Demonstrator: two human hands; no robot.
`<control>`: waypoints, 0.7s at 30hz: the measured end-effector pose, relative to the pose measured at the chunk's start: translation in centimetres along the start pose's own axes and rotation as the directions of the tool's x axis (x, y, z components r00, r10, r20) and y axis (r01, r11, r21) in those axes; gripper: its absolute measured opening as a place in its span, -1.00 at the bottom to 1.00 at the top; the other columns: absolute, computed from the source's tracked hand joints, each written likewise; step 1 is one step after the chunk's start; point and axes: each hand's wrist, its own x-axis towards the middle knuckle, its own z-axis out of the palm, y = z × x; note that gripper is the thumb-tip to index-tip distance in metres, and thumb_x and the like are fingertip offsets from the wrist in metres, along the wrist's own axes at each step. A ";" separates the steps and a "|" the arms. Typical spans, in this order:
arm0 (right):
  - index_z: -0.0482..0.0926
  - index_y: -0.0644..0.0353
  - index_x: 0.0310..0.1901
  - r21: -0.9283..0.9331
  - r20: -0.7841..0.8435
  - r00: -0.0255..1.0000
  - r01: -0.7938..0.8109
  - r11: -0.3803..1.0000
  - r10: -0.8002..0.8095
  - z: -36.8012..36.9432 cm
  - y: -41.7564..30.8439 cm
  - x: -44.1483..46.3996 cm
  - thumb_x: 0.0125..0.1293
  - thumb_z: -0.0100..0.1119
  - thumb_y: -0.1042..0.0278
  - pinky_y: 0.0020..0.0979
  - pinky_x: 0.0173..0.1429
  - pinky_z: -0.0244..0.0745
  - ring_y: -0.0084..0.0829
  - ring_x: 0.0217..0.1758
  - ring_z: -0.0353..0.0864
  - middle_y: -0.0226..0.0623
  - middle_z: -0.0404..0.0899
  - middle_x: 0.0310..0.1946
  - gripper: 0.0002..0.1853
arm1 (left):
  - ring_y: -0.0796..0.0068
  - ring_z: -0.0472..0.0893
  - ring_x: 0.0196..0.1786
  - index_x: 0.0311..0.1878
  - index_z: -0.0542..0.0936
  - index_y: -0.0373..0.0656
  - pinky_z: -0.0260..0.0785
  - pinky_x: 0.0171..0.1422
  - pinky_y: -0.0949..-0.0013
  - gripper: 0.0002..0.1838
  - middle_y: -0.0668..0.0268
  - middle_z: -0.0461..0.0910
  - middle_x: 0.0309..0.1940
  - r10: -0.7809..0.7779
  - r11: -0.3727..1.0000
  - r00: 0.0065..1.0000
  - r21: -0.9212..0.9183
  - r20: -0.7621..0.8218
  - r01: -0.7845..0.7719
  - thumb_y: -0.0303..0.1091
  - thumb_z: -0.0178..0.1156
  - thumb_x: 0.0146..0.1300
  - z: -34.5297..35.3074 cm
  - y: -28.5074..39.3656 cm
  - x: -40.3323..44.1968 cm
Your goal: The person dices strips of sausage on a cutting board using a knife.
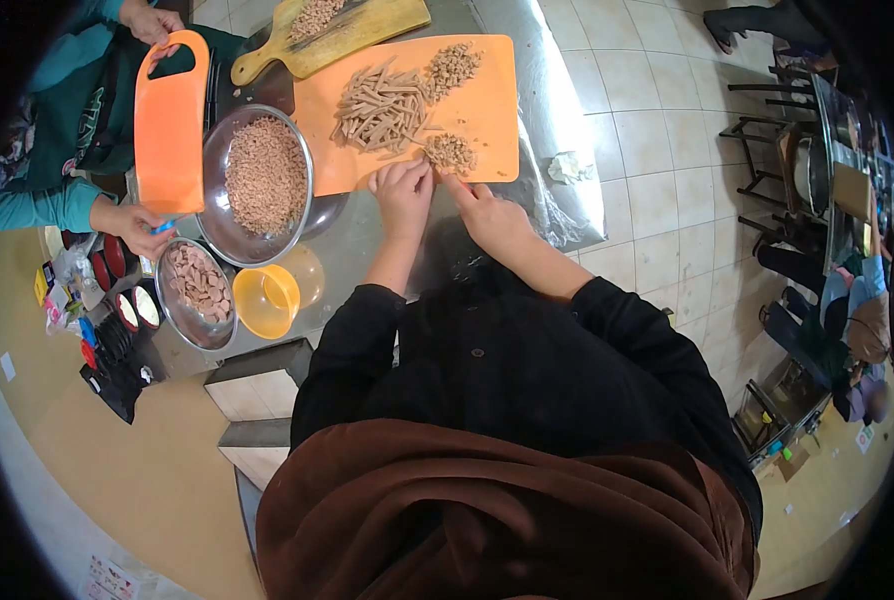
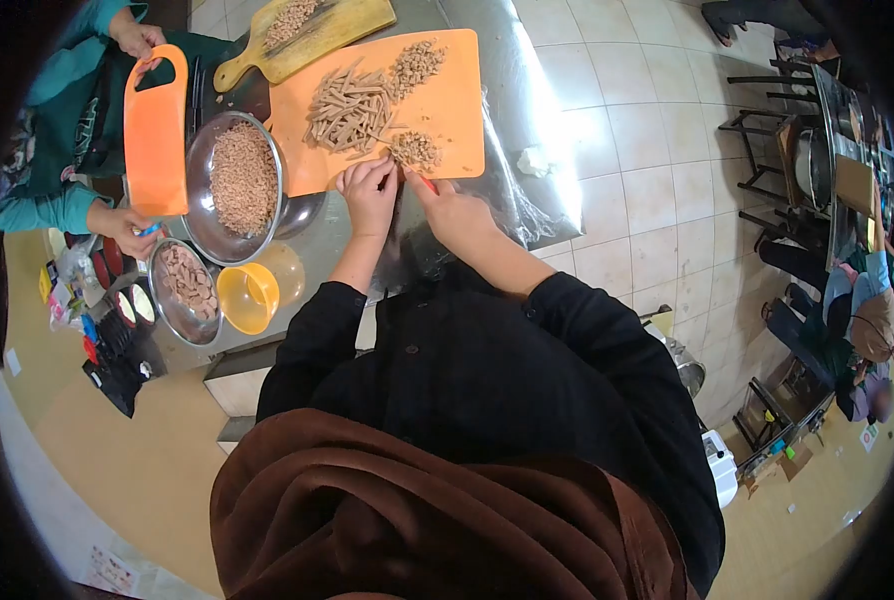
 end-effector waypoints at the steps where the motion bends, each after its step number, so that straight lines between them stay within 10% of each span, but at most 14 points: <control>1: 0.22 0.03 0.43 0.001 -0.001 1.000 0.000 1.000 0.000 -0.2 0.0 -0.1 0.37 0.08 0.29 -0.22 -0.51 0.60 -0.11 -0.53 0.66 -0.12 0.59 -0.30 -0.40 | 0.43 0.58 -0.07 -0.30 0.73 -0.05 0.18 0.18 0.27 -0.89 0.48 0.68 -0.24 -0.005 1.000 1.000 0.000 -0.004 0.005 -0.37 0.41 0.07 0.0 0.1 0.0; 3: 0.22 -0.03 0.45 -0.011 0.206 0.974 -0.095 0.995 0.095 -1.5 -0.4 -0.7 0.31 0.03 0.39 -0.23 -0.30 0.67 -0.15 -0.21 0.70 -0.11 0.59 -0.17 -0.36 | 0.44 0.58 -0.07 -0.30 0.73 -0.05 0.18 0.18 0.27 -0.89 0.49 0.68 -0.24 -0.007 1.000 1.000 -0.001 -0.009 0.007 -0.37 0.42 0.07 0.1 0.1 0.1; 7: 0.22 -0.03 0.44 0.014 0.269 0.953 -0.148 0.989 0.139 -1.7 0.0 -2.5 0.33 0.04 0.35 -0.22 -0.34 0.67 -0.15 -0.26 0.71 -0.12 0.59 -0.18 -0.38 | 0.41 0.58 -0.09 -0.34 0.72 -0.01 0.18 0.18 0.23 -0.90 0.51 0.67 -0.25 -0.020 0.999 0.999 -0.041 -0.033 0.019 -0.37 0.42 0.03 0.2 0.1 0.1; 9: 0.22 -0.06 0.44 0.103 0.020 0.998 -0.054 0.993 0.052 -1.6 0.2 -2.9 0.40 0.07 0.23 -0.17 -0.48 0.60 -0.07 -0.51 0.64 -0.16 0.57 -0.31 -0.42 | 0.41 0.57 -0.08 -0.33 0.72 -0.01 0.18 0.19 0.22 -0.90 0.52 0.67 -0.24 -0.029 0.998 0.999 -0.054 -0.031 0.028 -0.37 0.42 0.03 0.3 0.0 0.0; 21: 0.24 -0.05 0.42 0.103 0.054 0.998 -0.051 0.993 0.046 -0.6 -0.1 -1.4 0.40 0.07 0.25 -0.17 -0.48 0.61 -0.08 -0.50 0.64 -0.13 0.57 -0.33 -0.43 | 0.38 0.55 -0.04 -0.36 0.71 -0.03 0.15 0.22 0.16 -0.91 0.49 0.65 -0.25 -0.113 0.992 0.994 -0.059 0.010 0.113 -0.35 0.42 0.03 0.1 -0.2 -0.3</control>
